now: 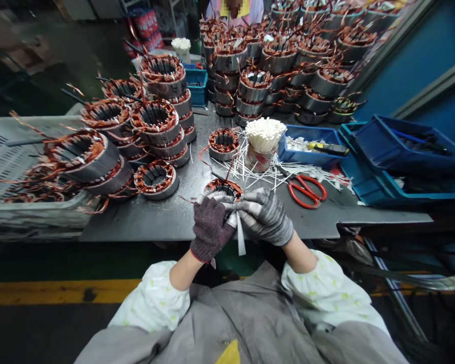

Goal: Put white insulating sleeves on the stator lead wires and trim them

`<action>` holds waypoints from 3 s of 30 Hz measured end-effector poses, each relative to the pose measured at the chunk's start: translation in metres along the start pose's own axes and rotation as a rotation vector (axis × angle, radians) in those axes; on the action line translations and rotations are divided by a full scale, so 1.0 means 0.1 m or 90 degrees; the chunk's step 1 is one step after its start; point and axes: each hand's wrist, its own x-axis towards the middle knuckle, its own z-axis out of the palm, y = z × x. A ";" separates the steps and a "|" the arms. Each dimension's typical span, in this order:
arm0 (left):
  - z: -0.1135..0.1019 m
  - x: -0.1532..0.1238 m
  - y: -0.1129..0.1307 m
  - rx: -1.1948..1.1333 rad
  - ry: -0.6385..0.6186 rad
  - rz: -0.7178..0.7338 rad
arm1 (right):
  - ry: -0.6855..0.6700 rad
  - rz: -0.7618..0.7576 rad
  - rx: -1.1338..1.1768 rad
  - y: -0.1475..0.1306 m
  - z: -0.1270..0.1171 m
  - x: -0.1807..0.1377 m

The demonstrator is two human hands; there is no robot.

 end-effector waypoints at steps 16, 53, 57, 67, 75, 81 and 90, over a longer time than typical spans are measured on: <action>0.08 -0.04 0.01 -0.046 0.026 -0.007 | -0.042 -0.081 -0.050 0.01 0.05 0.13; -0.24 -0.08 -0.29 0.026 -0.026 0.177 | -0.353 0.198 -0.134 0.84 -0.49 0.11; -0.27 -0.05 -0.40 0.014 -0.045 0.232 | -0.452 0.167 -0.215 0.74 -0.24 0.35; -0.25 -0.03 -0.39 0.027 0.048 0.241 | -0.202 0.252 -0.180 0.78 -0.63 0.29; -0.20 -0.08 -0.42 0.073 0.081 0.250 | 0.035 0.107 -0.222 0.89 -0.56 -0.03; -0.23 -0.11 -0.53 0.096 0.013 0.270 | 0.120 -0.010 -0.176 0.54 -0.44 -0.29; -0.24 -0.09 -0.44 0.080 0.061 0.244 | 0.024 0.101 -0.122 0.33 -0.07 -0.54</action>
